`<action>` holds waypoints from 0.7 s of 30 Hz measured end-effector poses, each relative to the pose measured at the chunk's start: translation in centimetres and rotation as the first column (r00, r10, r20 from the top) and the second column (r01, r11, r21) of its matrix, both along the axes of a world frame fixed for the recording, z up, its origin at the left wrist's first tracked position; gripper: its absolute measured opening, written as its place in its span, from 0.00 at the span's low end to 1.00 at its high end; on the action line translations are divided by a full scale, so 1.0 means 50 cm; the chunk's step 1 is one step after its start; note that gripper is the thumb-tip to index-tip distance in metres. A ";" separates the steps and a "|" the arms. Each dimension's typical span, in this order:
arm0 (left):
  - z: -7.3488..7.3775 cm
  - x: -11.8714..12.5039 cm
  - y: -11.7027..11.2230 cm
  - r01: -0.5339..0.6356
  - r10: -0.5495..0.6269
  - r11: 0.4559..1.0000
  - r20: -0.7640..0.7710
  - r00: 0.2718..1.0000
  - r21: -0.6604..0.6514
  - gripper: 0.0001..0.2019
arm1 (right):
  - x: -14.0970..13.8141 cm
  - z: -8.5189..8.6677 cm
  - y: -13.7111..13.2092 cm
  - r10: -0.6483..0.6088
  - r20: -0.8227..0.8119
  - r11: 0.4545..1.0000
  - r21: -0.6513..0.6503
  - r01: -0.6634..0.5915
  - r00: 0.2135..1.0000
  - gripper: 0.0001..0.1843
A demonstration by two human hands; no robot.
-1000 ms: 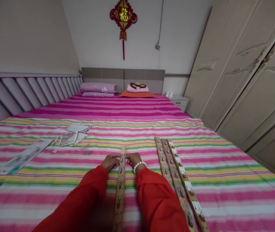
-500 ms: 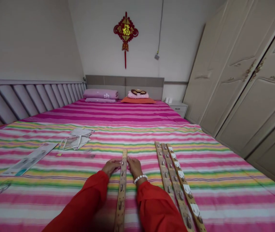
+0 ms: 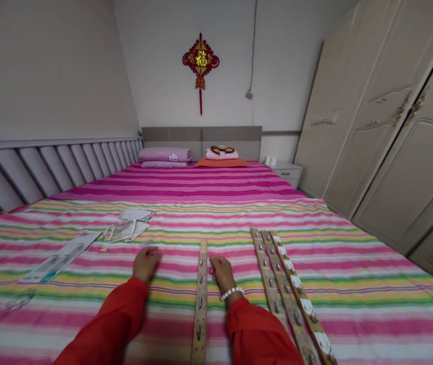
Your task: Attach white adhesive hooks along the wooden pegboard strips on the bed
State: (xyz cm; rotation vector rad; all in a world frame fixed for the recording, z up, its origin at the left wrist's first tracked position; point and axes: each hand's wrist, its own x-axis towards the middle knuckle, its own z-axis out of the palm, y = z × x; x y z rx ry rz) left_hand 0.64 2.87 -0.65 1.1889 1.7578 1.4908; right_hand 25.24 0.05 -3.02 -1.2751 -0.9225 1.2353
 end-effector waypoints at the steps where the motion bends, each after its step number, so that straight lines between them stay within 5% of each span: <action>1: 0.000 -0.017 0.005 -0.029 0.030 0.999 -0.035 0.999 0.025 0.12 | -0.001 -0.001 0.000 -0.005 -0.005 1.000 0.009 0.005 1.000 0.22; 10: 0.000 -0.042 0.017 0.017 -0.004 0.999 -0.370 0.929 0.030 0.06 | 0.000 -0.009 0.004 0.003 0.003 1.000 0.030 -0.003 1.000 0.23; 15: 0.018 -0.032 -0.018 0.021 -0.003 0.995 -0.176 0.984 0.098 0.11 | -0.001 -0.010 0.007 -0.026 0.002 0.999 0.020 0.026 1.000 0.22; 21: 0.071 0.040 -0.104 0.202 -0.210 0.965 0.036 0.977 0.166 0.17 | 0.000 0.007 0.000 -0.061 -0.099 0.998 0.005 0.061 0.993 0.18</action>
